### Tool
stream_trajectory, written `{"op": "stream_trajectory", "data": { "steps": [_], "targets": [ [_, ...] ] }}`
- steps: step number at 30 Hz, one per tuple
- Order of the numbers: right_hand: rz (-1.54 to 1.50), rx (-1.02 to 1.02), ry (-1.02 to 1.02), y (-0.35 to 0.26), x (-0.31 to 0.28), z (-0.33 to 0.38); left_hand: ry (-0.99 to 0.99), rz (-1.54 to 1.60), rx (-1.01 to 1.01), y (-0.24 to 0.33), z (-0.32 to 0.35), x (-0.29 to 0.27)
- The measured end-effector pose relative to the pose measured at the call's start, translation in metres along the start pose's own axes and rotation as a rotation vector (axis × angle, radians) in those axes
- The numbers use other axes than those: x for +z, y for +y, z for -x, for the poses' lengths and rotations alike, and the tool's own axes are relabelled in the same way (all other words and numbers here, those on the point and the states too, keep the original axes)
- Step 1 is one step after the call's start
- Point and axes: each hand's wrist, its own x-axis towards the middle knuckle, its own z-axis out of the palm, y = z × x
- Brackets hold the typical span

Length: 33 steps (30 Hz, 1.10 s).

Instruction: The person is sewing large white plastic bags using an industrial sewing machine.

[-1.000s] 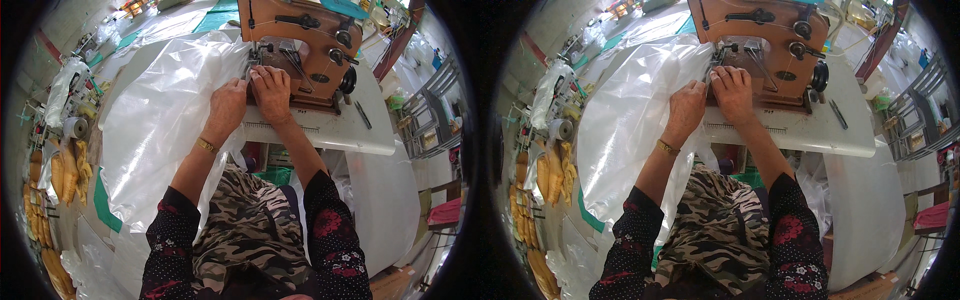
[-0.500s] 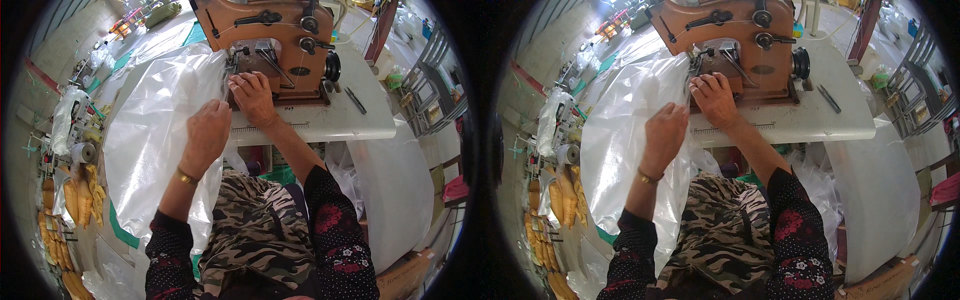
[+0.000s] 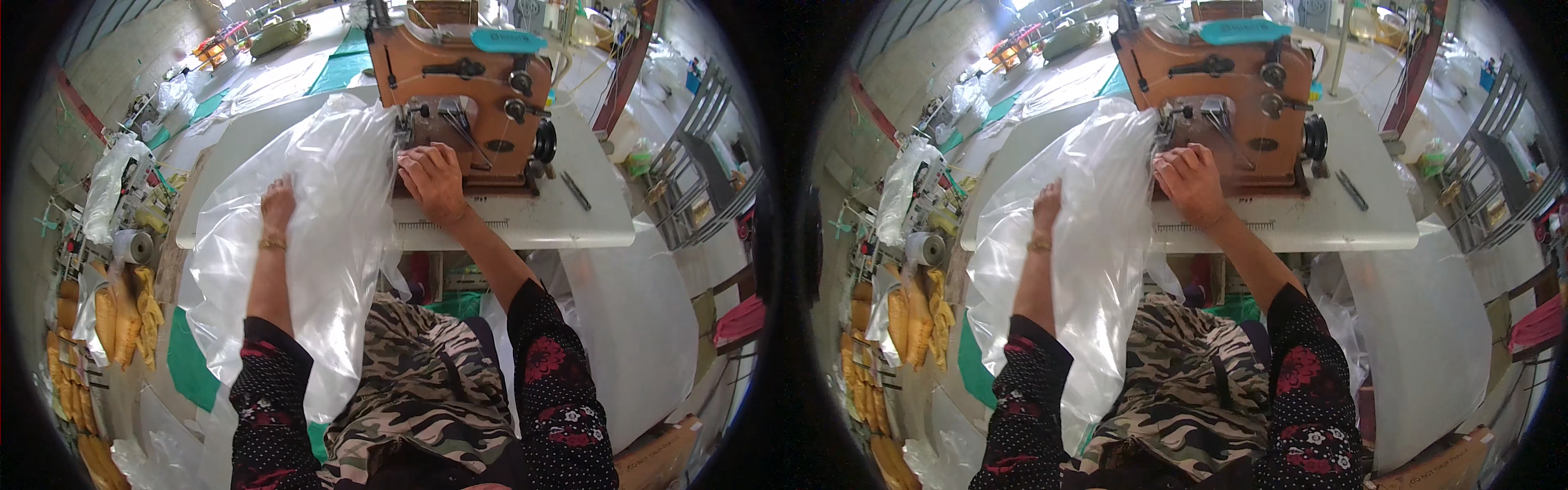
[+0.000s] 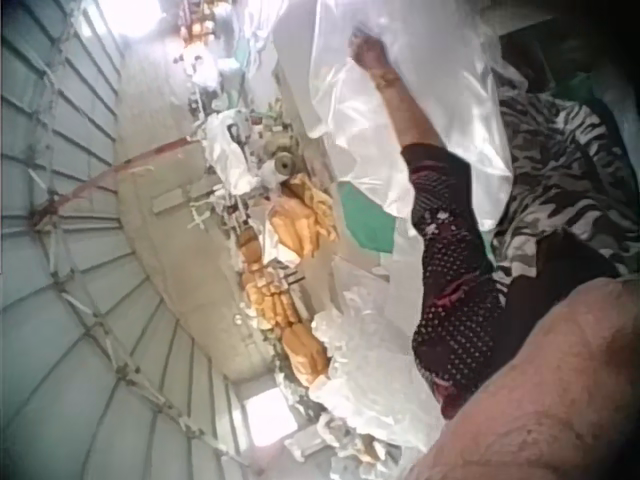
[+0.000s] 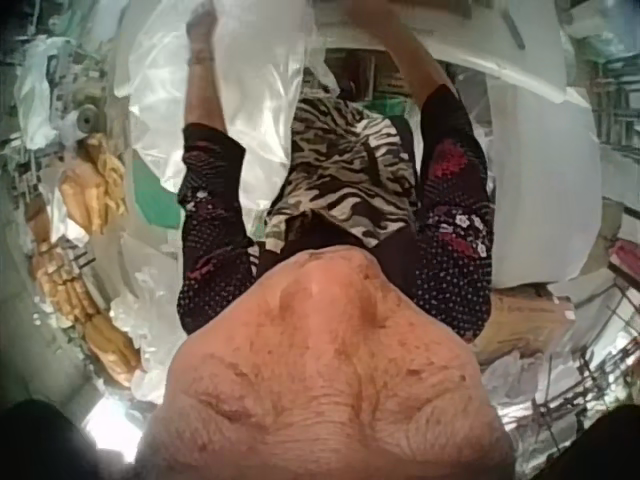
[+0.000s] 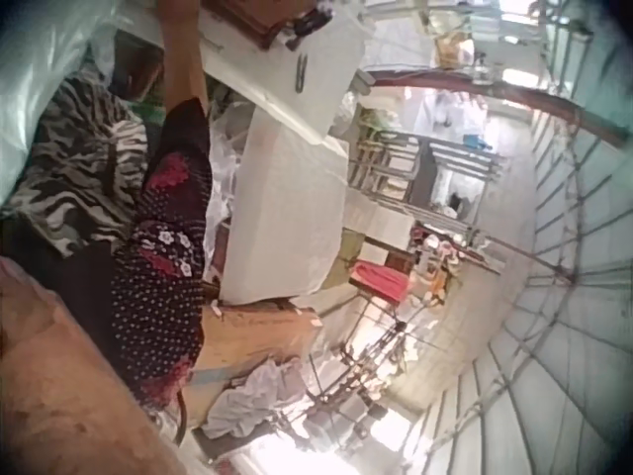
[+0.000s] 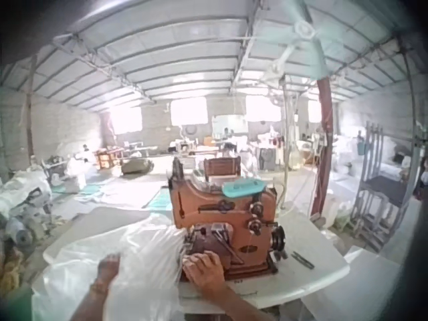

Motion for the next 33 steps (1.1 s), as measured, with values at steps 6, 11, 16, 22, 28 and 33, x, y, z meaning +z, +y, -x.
{"op": "stream_trajectory", "data": {
  "steps": [6,11,16,22,28,33],
  "targets": [
    [0.109,-0.087,0.249,-0.017,-0.026,-0.150,-0.040,0.280,-0.057,0.029,0.014,-0.055],
    [0.786,-0.010,0.212,0.034,-0.007,-0.243,-0.011,0.344,-0.146,0.040,0.024,-0.068],
    [0.495,0.599,-0.460,0.095,0.025,-0.284,0.019,0.391,-0.168,0.037,0.028,-0.069],
    [0.497,0.705,-0.439,0.068,0.012,-0.283,-0.011,0.424,-0.231,0.036,0.025,-0.066],
    [0.776,0.278,-0.296,0.033,-0.021,-0.261,-0.079,0.413,-0.249,0.036,0.021,-0.066],
    [0.819,0.113,-0.166,0.022,-0.023,-0.239,-0.012,0.387,-0.252,0.024,0.026,-0.055]
  ]
}}
